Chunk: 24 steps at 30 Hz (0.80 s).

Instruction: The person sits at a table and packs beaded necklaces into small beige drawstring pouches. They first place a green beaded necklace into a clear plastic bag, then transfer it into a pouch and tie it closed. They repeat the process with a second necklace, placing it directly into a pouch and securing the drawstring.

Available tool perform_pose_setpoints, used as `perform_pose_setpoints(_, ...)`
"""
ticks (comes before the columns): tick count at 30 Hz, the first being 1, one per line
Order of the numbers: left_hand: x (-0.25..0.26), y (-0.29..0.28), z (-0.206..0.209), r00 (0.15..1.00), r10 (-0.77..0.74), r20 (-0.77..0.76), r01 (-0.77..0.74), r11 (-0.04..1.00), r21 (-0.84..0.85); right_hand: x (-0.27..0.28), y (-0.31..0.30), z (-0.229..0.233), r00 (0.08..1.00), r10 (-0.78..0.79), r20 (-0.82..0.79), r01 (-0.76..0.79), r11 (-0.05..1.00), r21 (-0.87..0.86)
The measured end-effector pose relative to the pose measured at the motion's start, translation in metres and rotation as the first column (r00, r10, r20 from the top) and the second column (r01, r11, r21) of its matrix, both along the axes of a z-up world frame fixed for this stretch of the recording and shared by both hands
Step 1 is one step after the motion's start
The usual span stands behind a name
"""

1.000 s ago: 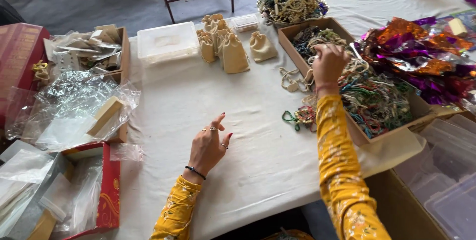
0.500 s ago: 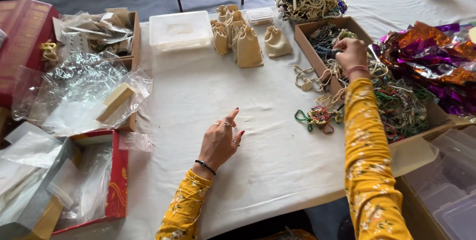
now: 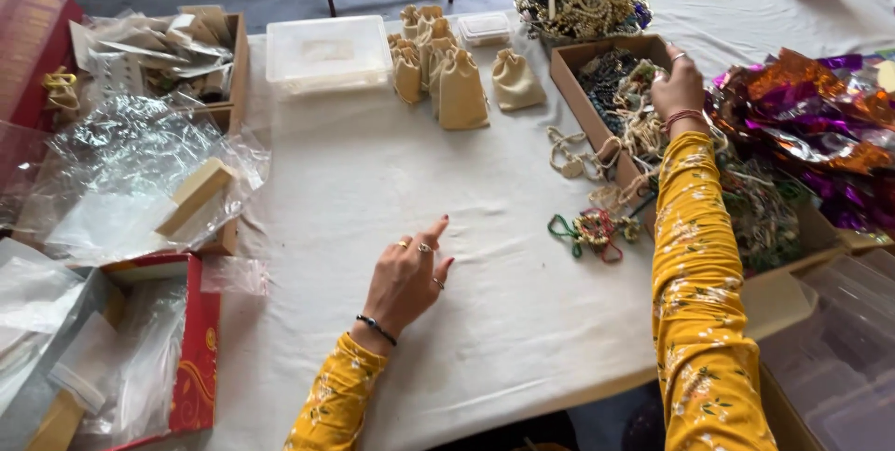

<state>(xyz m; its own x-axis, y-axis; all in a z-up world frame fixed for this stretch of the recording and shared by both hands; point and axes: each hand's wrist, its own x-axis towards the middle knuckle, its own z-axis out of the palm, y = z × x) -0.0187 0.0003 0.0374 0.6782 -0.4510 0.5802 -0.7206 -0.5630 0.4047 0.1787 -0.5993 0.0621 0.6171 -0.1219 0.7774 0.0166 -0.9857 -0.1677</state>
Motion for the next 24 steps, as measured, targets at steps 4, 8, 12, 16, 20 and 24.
perform_pose_setpoints(4, 0.001, -0.002, 0.003, 1.000, -0.022, 0.006, 0.021, 1.000, 0.011, 0.023, -0.036, -0.054, 0.944, -0.073, -0.323, 0.170, 0.944, 0.283)
perform_pose_setpoints(8, -0.003, -0.004, 0.010, 0.999, -0.035, 0.013, 0.034, 0.998, 0.059, -0.028, 0.073, 0.071, 0.913, -0.191, -0.362, 0.306, 0.906, 0.294)
perform_pose_setpoints(12, -0.007, -0.005, 0.016, 0.998, -0.044, 0.033, 0.045, 0.999, -0.017, -0.051, 0.066, 0.104, 0.948, 0.314, -0.048, -0.234, 0.791, 0.565)
perform_pose_setpoints(16, -0.009, -0.010, 0.012, 0.998, -0.056, -0.021, 0.053, 0.988, -0.145, -0.131, 0.198, 0.181, 0.833, 0.545, -0.092, -0.342, 0.639, 0.689)
perform_pose_setpoints(20, -0.015, -0.009, 0.027, 0.990, -0.125, -0.061, 0.096, 0.932, -0.348, -0.165, 0.289, 0.164, 0.550, 0.813, -0.191, -0.590, 0.540, 0.600)
perform_pose_setpoints(24, -0.007, -0.005, 0.007, 0.869, -0.418, -0.265, 0.186, 0.772, -0.607, -0.184, 0.355, 0.096, 0.264, 0.958, -0.112, -0.488, 0.233, 0.841)
